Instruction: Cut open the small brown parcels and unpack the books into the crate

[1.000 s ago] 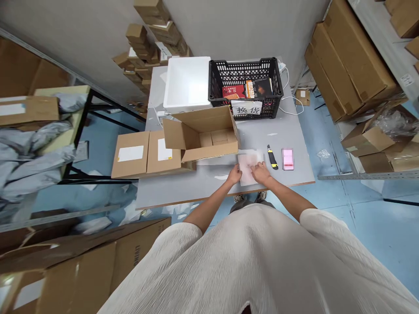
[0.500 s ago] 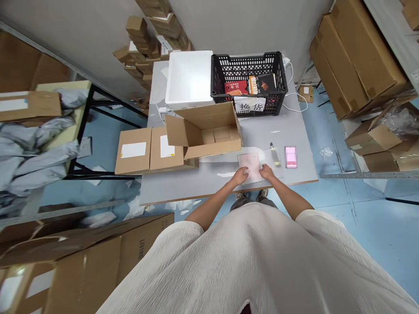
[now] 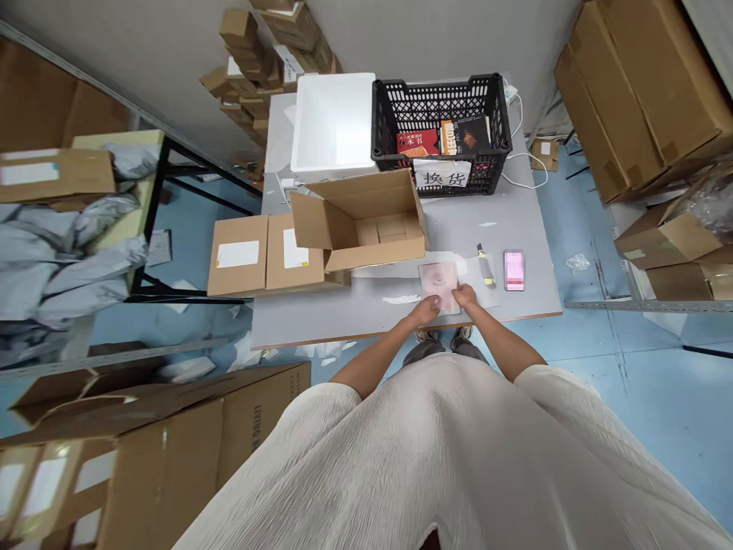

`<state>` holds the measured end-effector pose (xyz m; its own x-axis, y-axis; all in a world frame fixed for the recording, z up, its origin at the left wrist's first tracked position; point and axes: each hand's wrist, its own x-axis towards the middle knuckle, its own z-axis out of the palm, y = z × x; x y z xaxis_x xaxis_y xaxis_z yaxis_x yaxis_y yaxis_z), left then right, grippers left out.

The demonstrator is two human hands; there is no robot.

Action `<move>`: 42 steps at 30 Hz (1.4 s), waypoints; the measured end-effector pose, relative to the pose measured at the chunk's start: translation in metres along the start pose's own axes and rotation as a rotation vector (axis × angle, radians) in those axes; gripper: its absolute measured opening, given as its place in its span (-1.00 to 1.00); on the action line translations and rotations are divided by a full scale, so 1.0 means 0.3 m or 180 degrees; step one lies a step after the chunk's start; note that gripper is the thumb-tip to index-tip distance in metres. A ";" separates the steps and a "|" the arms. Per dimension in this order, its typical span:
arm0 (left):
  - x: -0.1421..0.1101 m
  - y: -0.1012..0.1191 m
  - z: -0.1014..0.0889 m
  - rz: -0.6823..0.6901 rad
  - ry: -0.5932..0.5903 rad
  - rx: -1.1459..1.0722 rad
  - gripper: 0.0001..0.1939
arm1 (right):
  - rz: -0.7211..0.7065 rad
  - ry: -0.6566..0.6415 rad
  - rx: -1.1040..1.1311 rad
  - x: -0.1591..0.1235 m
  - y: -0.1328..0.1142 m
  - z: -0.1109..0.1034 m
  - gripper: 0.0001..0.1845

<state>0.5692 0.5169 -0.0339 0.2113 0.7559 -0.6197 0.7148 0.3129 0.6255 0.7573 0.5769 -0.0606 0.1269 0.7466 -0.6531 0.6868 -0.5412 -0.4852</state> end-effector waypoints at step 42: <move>-0.128 -0.189 -0.030 0.0083 0.0402 0.0918 -0.24 | -0.1195 -0.0045 -0.2131 -0.139 -0.053 0.123 -0.64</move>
<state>0.5146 0.4753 -0.0413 0.1605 0.8326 -0.5301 0.8736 0.1301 0.4689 0.7148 0.5400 -0.0471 -0.2066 0.8266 -0.5235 0.9695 0.1010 -0.2232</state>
